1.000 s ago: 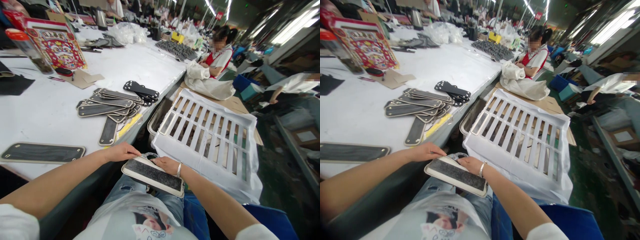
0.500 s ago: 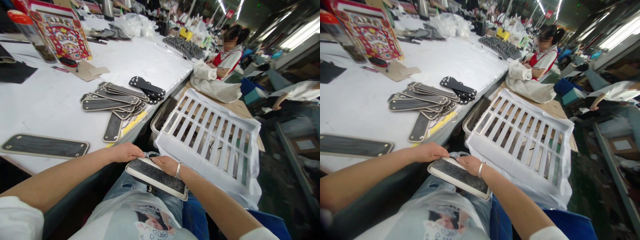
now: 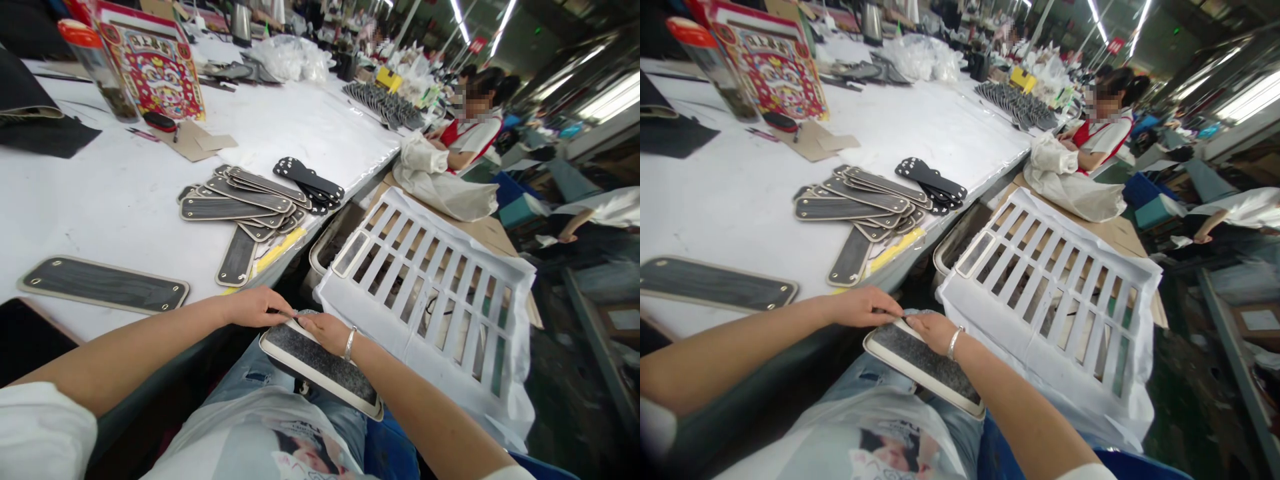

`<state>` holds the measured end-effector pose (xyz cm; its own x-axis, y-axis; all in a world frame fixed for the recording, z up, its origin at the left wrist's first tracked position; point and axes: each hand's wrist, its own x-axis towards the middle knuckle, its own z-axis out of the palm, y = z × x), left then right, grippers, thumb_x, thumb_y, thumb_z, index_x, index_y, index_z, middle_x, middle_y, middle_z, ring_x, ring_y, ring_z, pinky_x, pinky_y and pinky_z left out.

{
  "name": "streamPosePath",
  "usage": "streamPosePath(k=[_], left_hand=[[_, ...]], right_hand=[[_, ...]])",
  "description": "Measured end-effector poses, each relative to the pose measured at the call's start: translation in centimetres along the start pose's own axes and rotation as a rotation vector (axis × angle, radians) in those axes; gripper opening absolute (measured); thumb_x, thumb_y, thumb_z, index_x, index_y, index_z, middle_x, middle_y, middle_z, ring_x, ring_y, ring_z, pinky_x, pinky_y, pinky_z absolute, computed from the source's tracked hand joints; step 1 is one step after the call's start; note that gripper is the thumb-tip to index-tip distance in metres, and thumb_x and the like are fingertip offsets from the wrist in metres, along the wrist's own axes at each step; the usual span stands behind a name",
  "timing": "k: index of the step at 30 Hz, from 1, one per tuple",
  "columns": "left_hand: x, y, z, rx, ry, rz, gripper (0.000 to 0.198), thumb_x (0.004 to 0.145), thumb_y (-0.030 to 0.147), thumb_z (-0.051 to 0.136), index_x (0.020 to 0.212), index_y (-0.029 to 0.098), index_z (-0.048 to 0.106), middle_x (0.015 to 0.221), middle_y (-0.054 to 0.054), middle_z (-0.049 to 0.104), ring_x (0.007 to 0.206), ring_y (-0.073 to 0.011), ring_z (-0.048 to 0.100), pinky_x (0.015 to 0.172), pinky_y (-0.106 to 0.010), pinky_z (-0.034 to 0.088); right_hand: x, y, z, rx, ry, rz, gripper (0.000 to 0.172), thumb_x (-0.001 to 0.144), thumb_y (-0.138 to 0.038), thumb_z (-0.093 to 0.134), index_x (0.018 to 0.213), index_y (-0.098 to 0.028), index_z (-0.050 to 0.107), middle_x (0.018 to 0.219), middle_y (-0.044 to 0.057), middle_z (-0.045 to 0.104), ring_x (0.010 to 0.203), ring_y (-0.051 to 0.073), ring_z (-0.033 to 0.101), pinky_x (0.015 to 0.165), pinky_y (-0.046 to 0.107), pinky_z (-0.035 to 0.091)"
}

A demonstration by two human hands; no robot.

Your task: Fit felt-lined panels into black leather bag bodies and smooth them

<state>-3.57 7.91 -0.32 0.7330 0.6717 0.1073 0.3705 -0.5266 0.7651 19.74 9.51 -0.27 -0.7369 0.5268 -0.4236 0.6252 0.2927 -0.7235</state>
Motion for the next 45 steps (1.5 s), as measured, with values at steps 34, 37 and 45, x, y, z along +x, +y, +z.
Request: streamPosePath(k=[34,37,45], left_hand=[[2.8,7.4,5.6,0.374,0.100,0.145,0.023,0.087,0.028,0.050,0.102,0.018,0.064,0.111,-0.008,0.066,0.104,-0.0204,0.057,0.097,-0.040,0.040],[4.1,10.0,9.6,0.324,0.070,0.215,0.022,0.086,0.028,0.052,0.102,0.017,0.063,0.108,-0.008,0.067,0.098,-0.0208,0.059,0.088,-0.037,0.045],[5.9,11.4,14.4,0.370,0.137,0.152,0.014,0.084,0.021,0.055,0.081,0.019,0.069,0.101,-0.003,0.069,0.093,-0.0213,0.060,0.082,-0.038,0.045]], right_hand=[[-14.3,4.6,-0.5,-0.008,0.452,0.149,0.039,0.092,-0.039,0.039,0.116,-0.019,0.062,0.120,0.008,0.062,0.110,0.021,0.056,0.101,0.038,0.039],[-17.5,3.8,2.5,-0.076,0.782,0.074,0.031,0.090,-0.034,0.045,0.111,-0.020,0.064,0.114,0.009,0.063,0.109,0.020,0.056,0.098,0.039,0.042],[-18.9,3.7,10.8,-0.291,1.169,-0.002,0.011,0.082,-0.024,0.060,0.089,-0.021,0.068,0.117,0.009,0.059,0.121,0.024,0.045,0.103,0.050,0.035]])
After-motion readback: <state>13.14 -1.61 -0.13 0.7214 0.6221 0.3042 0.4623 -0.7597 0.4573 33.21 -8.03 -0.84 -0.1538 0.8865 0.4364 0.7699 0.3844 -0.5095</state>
